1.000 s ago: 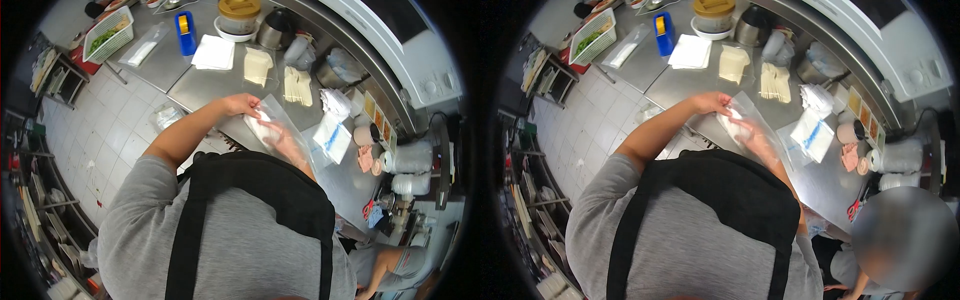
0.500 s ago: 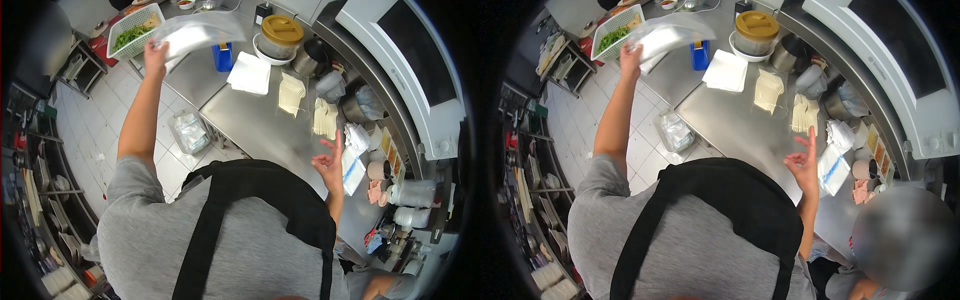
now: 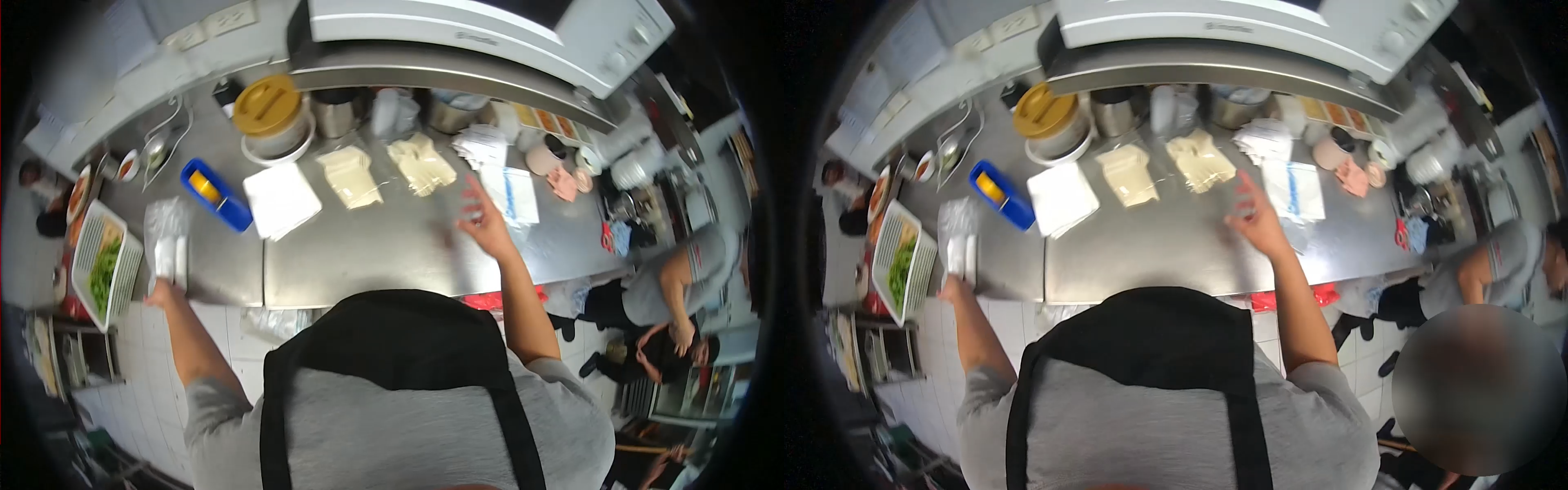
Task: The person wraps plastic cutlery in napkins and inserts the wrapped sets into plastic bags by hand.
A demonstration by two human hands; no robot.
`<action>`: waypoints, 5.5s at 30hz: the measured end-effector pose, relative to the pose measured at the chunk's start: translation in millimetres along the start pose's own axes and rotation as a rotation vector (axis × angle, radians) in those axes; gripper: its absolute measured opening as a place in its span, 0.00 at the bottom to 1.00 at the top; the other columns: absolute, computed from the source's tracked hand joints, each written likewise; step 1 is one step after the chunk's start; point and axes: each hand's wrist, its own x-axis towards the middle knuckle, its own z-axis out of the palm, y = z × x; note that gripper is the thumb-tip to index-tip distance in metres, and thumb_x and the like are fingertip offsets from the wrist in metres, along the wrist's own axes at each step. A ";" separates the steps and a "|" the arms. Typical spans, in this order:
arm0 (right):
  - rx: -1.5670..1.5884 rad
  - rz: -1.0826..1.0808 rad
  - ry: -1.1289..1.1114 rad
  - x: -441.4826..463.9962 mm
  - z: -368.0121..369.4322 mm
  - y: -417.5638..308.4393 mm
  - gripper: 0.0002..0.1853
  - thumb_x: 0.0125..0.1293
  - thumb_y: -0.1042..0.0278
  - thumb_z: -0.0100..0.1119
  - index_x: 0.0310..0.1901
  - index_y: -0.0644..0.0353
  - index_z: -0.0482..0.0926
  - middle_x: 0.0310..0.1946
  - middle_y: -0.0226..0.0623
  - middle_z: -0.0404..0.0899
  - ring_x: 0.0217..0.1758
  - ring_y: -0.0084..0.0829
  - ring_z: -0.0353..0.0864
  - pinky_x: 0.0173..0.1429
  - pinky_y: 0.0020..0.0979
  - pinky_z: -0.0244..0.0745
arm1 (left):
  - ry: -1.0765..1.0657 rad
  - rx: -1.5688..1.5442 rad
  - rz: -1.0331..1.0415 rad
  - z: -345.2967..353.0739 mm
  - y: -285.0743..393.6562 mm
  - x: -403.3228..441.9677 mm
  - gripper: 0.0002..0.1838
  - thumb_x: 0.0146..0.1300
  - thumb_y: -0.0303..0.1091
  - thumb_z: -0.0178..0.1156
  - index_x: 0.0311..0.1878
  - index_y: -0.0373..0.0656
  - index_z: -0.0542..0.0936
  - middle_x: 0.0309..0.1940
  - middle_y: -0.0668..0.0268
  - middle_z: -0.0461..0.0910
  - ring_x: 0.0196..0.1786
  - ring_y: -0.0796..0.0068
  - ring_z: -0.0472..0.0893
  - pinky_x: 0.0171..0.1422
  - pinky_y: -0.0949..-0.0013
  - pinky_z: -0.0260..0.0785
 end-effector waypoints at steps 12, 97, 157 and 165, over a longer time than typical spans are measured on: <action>-0.318 0.031 0.777 129.0 -188.0 175.4 0.64 0.35 0.60 0.82 0.72 0.65 0.48 0.67 0.58 0.59 0.70 0.50 0.59 0.72 0.39 0.55 | 0.184 1.094 0.576 5.8 -9.7 -0.5 0.52 0.46 0.70 0.64 0.74 0.64 0.55 0.72 0.43 0.51 0.72 0.38 0.52 0.72 0.43 0.49; 0.426 -1.185 -0.336 -49.7 4.0 -402.2 0.46 0.48 0.63 0.75 0.66 0.66 0.59 0.54 0.59 0.72 0.56 0.43 0.77 0.60 0.40 0.73 | -0.786 0.369 0.947 -36.6 -35.0 -232.4 0.09 0.62 0.33 0.58 0.31 0.37 0.75 0.30 0.57 0.73 0.33 0.57 0.74 0.39 0.60 0.67; 0.396 -1.203 -0.352 -50.4 -16.1 -426.5 0.53 0.37 0.59 0.81 0.67 0.62 0.62 0.59 0.48 0.71 0.61 0.37 0.73 0.65 0.34 0.66 | -0.803 0.427 0.917 -34.5 -43.6 -227.2 0.11 0.64 0.36 0.56 0.30 0.39 0.76 0.29 0.55 0.75 0.34 0.52 0.76 0.40 0.57 0.67; 0.394 -1.141 -0.343 -63.7 -27.6 -407.9 0.54 0.36 0.58 0.81 0.67 0.62 0.62 0.60 0.46 0.70 0.62 0.36 0.72 0.66 0.33 0.65 | -0.800 0.392 0.931 -33.3 -52.7 -222.5 0.11 0.65 0.37 0.56 0.31 0.38 0.76 0.30 0.54 0.76 0.35 0.52 0.76 0.41 0.56 0.67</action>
